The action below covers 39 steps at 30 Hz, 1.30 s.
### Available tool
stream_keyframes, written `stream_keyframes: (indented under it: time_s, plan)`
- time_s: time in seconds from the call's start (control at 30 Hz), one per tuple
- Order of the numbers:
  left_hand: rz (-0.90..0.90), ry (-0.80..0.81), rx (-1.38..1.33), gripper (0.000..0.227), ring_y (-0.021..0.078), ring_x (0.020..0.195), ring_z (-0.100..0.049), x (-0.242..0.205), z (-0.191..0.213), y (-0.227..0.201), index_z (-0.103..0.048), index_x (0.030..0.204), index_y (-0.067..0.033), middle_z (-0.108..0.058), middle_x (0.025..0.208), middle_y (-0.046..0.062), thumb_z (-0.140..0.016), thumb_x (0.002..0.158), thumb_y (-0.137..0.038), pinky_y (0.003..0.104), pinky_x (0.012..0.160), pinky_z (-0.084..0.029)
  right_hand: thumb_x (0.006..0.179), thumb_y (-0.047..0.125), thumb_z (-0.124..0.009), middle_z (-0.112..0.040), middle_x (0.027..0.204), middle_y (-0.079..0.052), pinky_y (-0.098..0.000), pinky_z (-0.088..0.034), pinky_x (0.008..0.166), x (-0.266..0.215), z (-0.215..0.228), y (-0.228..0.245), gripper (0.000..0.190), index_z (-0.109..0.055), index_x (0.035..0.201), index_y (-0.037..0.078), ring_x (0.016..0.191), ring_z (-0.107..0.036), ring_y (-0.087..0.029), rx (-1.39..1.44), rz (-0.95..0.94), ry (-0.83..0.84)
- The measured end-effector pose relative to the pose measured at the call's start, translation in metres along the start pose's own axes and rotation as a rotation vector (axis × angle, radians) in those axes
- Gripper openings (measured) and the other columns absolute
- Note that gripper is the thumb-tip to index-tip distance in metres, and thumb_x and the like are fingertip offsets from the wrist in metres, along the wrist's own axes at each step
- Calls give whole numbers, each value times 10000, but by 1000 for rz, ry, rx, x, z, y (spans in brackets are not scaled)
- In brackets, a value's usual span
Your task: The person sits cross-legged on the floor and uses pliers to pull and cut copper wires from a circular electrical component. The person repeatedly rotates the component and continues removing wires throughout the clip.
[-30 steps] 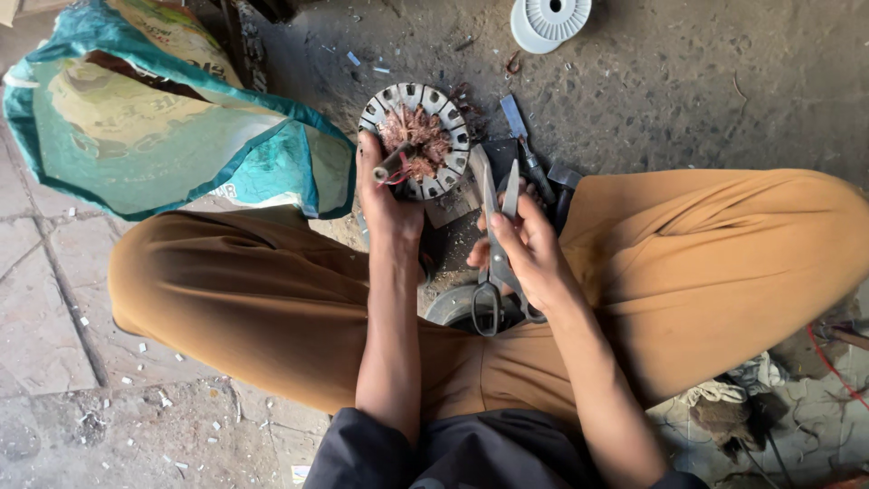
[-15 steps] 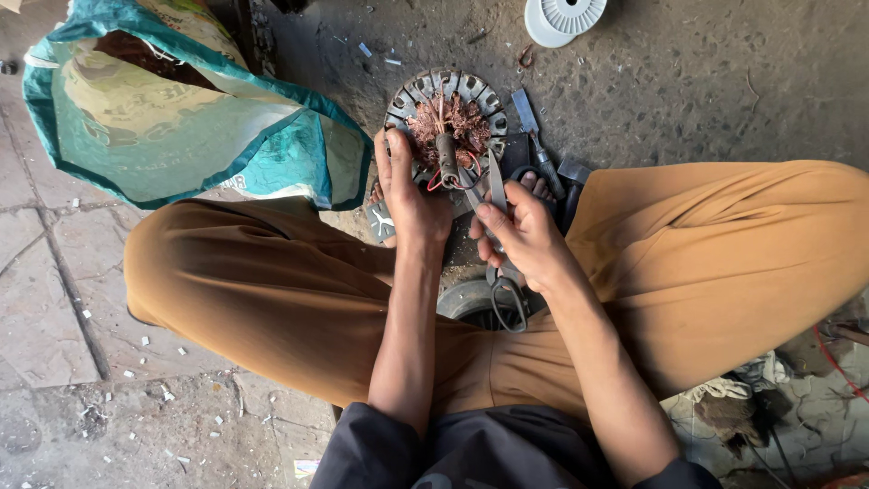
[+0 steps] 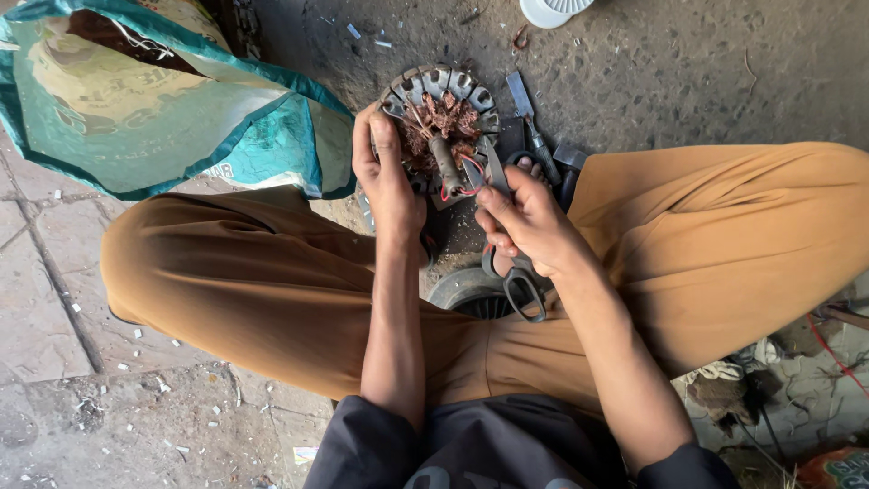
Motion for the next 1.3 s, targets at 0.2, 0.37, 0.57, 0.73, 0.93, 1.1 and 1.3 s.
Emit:
stream_keyframes:
  time_s: [0.2,0.37,0.57,0.73,0.93,1.1,1.3]
  plan:
    - [-23,20,236,364,74,908,-448,-4,-4,4,-612,1179,-24,-539,973,-29,-510,1159,-372,257,822,-414,1126,242,-612,-591,738,-35,-286,-437,563,-18,-4,31,298,-469,958,42,633,-533,-110,-490,689,-304]
    - [49,-27,196,366,95,865,-418,-3,0,20,-606,1131,-28,-498,934,-21,-520,1161,-383,273,766,-398,1084,215,-644,-655,784,-122,-351,-502,609,-34,-5,32,264,-524,973,8,693,-656,-242,-743,805,-468]
    - [197,-194,63,364,71,839,-559,6,17,42,-653,1018,-65,-633,899,-39,-535,1030,-409,255,745,-480,1086,155,-634,-679,838,-176,-421,-527,607,-59,-4,64,210,-535,965,15,746,-705,-365,-842,1002,-506]
    - [55,-148,310,439,56,747,-336,5,13,28,-566,920,-39,-422,789,-64,-517,1106,-434,259,638,-307,1074,170,-613,-660,837,-247,-502,-479,598,-48,6,60,216,-523,1018,-18,791,-669,-456,-929,652,-484]
    - [-146,-88,485,419,51,794,-404,5,0,0,-568,970,-20,-489,831,-51,-501,1125,-403,249,695,-372,1058,184,-567,-645,928,-295,-560,-497,670,-35,-12,63,242,-515,1178,-19,872,-635,-516,-1018,672,-326]
    - [-90,-76,547,412,80,769,-386,4,0,6,-555,971,-7,-455,795,-25,-498,1125,-384,264,670,-370,1051,160,-614,-673,889,-263,-537,-494,635,-25,-8,61,164,-535,1030,17,846,-661,-484,-1027,714,-403]
    - [-73,-77,622,438,79,750,-390,1,5,26,-547,946,-5,-458,768,-29,-503,1114,-407,273,653,-382,1069,191,-618,-632,701,-174,-401,-447,485,-20,10,42,198,-528,986,36,608,-677,-299,-975,655,-547]
Point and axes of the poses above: each hand's wrist, its own x-axis towards the middle knuckle, its own z-axis out of the back of the hand, y = z × x, the point moved 8 cm from there along x, towards the middle knuckle
